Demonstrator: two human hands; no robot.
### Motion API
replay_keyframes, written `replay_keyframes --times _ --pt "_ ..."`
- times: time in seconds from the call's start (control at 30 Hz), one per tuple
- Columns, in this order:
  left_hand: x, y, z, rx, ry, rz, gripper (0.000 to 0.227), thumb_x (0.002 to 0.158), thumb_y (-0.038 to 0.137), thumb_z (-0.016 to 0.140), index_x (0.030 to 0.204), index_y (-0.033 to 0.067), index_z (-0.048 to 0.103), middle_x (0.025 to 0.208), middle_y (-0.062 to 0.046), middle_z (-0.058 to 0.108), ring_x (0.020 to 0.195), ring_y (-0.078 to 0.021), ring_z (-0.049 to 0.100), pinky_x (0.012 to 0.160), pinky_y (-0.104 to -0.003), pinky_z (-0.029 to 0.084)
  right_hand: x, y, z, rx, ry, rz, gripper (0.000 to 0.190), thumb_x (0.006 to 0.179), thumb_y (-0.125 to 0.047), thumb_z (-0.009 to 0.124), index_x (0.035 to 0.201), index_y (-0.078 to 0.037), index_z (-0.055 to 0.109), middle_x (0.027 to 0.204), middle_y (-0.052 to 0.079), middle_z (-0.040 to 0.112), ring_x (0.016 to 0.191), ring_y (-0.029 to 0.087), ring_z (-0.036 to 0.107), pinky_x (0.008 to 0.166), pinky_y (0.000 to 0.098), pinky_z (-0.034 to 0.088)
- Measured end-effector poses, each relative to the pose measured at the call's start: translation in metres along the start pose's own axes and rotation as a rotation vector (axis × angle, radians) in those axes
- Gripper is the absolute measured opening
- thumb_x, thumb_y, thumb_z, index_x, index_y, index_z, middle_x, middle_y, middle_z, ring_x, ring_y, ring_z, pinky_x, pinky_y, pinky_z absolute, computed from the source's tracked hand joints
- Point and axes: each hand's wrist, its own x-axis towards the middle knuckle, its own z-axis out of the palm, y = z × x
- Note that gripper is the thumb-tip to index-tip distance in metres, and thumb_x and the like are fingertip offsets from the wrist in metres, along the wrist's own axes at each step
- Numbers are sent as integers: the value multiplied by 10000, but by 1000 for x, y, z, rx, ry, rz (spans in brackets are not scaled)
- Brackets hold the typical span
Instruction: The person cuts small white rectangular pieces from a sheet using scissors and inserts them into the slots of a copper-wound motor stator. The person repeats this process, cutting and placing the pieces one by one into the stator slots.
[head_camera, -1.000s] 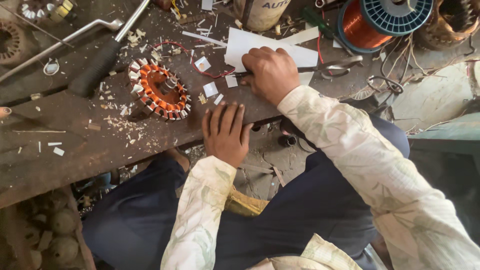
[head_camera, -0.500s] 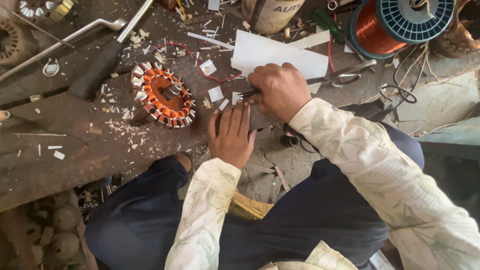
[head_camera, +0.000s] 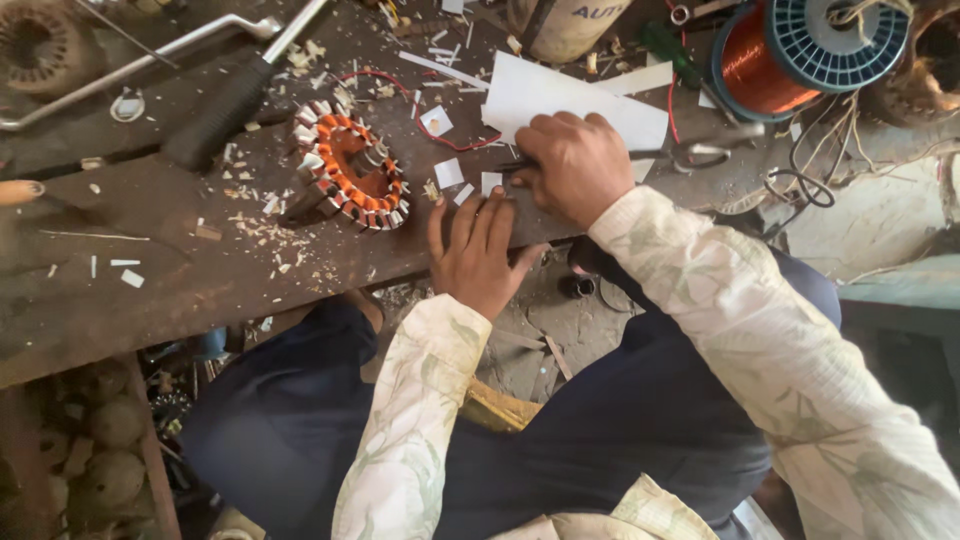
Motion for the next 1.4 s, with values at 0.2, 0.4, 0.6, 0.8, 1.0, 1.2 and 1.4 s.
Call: replay_keyframes --times 0.2,0.4,0.6,0.8,1.0,1.2,1.4 --pt "14 -2 -15 -332 30 -138 351 948 71 688 1287 58 599 1239 -119 659 1180 -323 588 1056 -472 456 -20 -12 -5 14 87 20 224 756 -193 808 882 -98 650 892 53 618 920 280 639 774 418 500" --pt "34 -5 -4 -379 90 -272 302 954 -10 670 1233 73 588 1094 -119 668 1013 -363 606 903 -469 473 -16 -12 -8 73 36 18 205 753 -163 806 826 -93 628 887 46 629 924 279 636 771 429 512" --pt "40 -13 -23 -367 -60 -207 577 853 -26 685 1413 67 581 1024 -125 714 938 -344 603 840 -441 492 -13 -13 -7 75 54 27 186 734 -126 793 832 -88 639 895 45 650 923 279 648 759 431 514" --pt "35 -11 -12 -268 -23 -153 551 841 -102 632 1376 30 632 1049 -128 725 992 -333 613 888 -428 507 -18 -16 -6 76 46 6 139 710 -53 714 812 -92 628 888 38 653 906 274 650 762 436 513" --pt "34 -15 -4 -251 -41 -160 545 837 -132 605 1364 5 626 1140 -131 745 1021 -322 622 920 -399 509 -22 -18 -10 56 25 -52 156 676 -53 699 802 -94 616 888 37 649 877 270 642 731 427 505" --pt "29 -15 -5 -249 -18 -122 565 792 -136 606 1338 6 629 1156 -124 723 1060 -324 630 953 -403 517 -26 -21 -12 47 39 -16 160 705 -52 719 826 -97 624 892 33 641 899 254 644 745 419 513" --pt "30 -16 -3 -226 41 -111 413 933 79 760 1320 6 636 1116 -110 672 995 -319 617 881 -421 509 -29 -6 -36 116 47 -101 267 743 -145 858 835 -64 621 870 49 615 841 275 627 745 420 525"
